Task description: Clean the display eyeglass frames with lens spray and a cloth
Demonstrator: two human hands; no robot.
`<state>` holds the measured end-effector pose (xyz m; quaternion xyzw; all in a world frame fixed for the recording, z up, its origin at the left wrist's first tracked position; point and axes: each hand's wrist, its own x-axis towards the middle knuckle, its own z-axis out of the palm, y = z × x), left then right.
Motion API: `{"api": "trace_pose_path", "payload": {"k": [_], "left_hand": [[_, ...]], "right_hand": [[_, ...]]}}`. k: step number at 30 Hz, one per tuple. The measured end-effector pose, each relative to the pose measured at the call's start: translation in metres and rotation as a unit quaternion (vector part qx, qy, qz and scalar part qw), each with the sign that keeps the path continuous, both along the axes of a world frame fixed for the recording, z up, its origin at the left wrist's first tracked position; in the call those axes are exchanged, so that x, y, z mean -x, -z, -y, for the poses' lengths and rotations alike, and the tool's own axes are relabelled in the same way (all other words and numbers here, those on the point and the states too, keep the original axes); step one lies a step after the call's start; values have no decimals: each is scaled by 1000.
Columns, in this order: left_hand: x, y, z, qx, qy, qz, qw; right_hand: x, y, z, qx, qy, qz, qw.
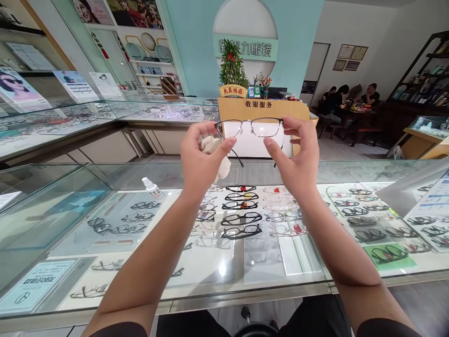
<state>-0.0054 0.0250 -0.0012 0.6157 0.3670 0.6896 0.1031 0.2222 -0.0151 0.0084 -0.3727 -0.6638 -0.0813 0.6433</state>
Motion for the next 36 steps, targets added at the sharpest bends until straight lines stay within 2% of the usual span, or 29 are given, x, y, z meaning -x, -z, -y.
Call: {"api": "trace_pose_path", "payload": {"k": [3,8,16,22,27,31,36], "left_hand": [[-5,-1,6,-37,-28,-10,999],[-8,-1,14,-127,-131,-61,981],[-7,-1,14,-166,-177,-103,965],[-7,-1,17,-134,-161,-104,972],[-7,-2,16,-180,-170,-117,962],[-6,-2,16,-187,-178,-125,958],[-6,-1,18,-122,-133,-124,976]], "right_hand": [[-2,4,-7,19,-3,8,1000],[-6,11,-20,51,-10,14,999],[-7,8,-16,105,-30,7,994],[-5,6,-14,142,-40,-1,989],[-5,7,-16,147,-43,-3,988],[-6,11,-19,134,-38,3,990],[-9,17,-26,77,-27,16,997]]}}
